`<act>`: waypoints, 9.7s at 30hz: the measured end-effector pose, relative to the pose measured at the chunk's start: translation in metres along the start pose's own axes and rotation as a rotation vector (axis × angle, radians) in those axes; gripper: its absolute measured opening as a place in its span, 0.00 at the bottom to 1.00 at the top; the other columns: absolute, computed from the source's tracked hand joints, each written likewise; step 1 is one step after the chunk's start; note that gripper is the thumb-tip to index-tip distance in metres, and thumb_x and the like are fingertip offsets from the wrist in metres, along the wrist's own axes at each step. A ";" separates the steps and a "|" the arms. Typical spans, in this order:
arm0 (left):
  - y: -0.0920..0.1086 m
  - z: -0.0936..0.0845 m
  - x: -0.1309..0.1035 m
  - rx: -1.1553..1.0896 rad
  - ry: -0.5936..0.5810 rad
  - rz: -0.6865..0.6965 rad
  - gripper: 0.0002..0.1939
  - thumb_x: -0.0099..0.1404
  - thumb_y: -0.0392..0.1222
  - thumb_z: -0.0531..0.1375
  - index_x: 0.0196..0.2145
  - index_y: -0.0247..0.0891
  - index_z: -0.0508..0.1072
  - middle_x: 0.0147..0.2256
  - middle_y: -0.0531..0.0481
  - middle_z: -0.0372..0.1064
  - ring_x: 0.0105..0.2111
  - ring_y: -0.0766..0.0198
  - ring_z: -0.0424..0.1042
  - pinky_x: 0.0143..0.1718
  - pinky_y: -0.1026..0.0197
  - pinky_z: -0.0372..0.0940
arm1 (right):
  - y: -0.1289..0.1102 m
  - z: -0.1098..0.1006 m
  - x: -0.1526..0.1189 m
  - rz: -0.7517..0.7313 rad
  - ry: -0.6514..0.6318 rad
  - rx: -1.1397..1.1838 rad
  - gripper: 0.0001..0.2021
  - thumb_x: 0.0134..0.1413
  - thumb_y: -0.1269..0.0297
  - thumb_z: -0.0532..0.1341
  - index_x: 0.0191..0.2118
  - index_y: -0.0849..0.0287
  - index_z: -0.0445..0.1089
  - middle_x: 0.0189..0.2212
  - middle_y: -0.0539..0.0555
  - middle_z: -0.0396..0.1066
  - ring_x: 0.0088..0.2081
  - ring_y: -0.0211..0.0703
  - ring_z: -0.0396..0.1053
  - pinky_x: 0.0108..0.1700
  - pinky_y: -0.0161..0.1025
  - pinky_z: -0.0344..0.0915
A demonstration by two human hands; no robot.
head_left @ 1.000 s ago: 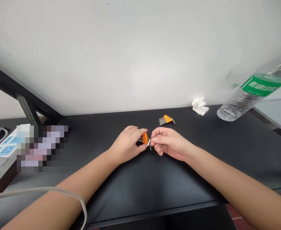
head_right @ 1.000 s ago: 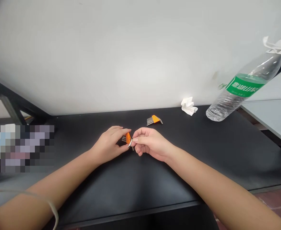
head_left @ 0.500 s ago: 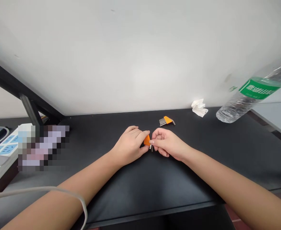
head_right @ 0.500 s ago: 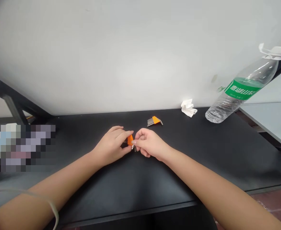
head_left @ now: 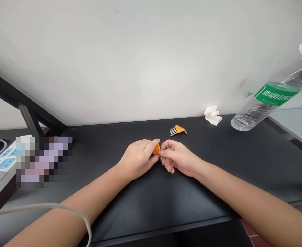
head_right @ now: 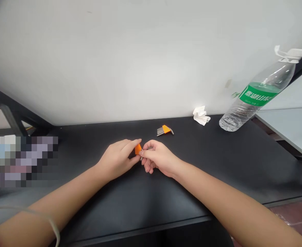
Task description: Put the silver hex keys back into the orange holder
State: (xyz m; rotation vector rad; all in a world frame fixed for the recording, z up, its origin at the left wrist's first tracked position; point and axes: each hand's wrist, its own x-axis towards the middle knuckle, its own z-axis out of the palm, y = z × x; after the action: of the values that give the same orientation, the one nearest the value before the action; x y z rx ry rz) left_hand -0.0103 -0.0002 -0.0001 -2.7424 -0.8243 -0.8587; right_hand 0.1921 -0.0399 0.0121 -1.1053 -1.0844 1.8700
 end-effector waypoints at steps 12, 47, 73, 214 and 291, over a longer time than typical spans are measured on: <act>-0.006 0.004 -0.003 -0.110 -0.016 -0.061 0.19 0.69 0.44 0.62 0.55 0.39 0.68 0.35 0.48 0.77 0.32 0.60 0.76 0.35 0.57 0.71 | 0.009 -0.008 0.005 -0.183 -0.027 -0.392 0.16 0.62 0.49 0.64 0.42 0.53 0.61 0.27 0.43 0.71 0.18 0.31 0.62 0.20 0.31 0.59; -0.016 0.001 -0.003 -0.162 -0.141 -0.211 0.23 0.65 0.39 0.61 0.57 0.40 0.68 0.39 0.48 0.76 0.39 0.56 0.75 0.46 0.51 0.71 | -0.017 -0.038 -0.008 -0.302 0.113 -1.924 0.09 0.62 0.74 0.58 0.30 0.60 0.72 0.34 0.57 0.70 0.27 0.41 0.66 0.24 0.42 0.47; -0.011 0.004 -0.004 -0.112 -0.126 -0.092 0.21 0.65 0.35 0.61 0.56 0.38 0.68 0.40 0.47 0.78 0.39 0.56 0.77 0.44 0.51 0.69 | -0.018 -0.033 -0.007 -0.159 0.091 -0.562 0.04 0.60 0.66 0.62 0.35 0.58 0.73 0.23 0.48 0.70 0.21 0.35 0.66 0.23 0.34 0.63; -0.004 0.007 0.001 -0.177 0.018 -0.107 0.19 0.59 0.37 0.66 0.49 0.39 0.72 0.37 0.47 0.77 0.39 0.55 0.76 0.58 0.43 0.65 | -0.005 -0.026 0.007 -0.075 -0.130 0.126 0.16 0.54 0.58 0.73 0.42 0.59 0.71 0.27 0.47 0.73 0.21 0.31 0.66 0.22 0.29 0.65; -0.004 0.004 0.000 -0.209 0.032 -0.037 0.21 0.62 0.42 0.68 0.52 0.43 0.74 0.47 0.44 0.79 0.56 0.49 0.73 0.66 0.38 0.57 | 0.003 -0.014 0.008 -0.252 -0.024 0.011 0.18 0.50 0.57 0.75 0.39 0.58 0.68 0.28 0.47 0.73 0.24 0.32 0.65 0.25 0.31 0.59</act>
State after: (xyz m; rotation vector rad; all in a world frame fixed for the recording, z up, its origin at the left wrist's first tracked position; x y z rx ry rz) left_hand -0.0108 0.0046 -0.0036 -2.8897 -0.8245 -1.0484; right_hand 0.2016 -0.0298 0.0025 -0.8960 -1.1672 1.6915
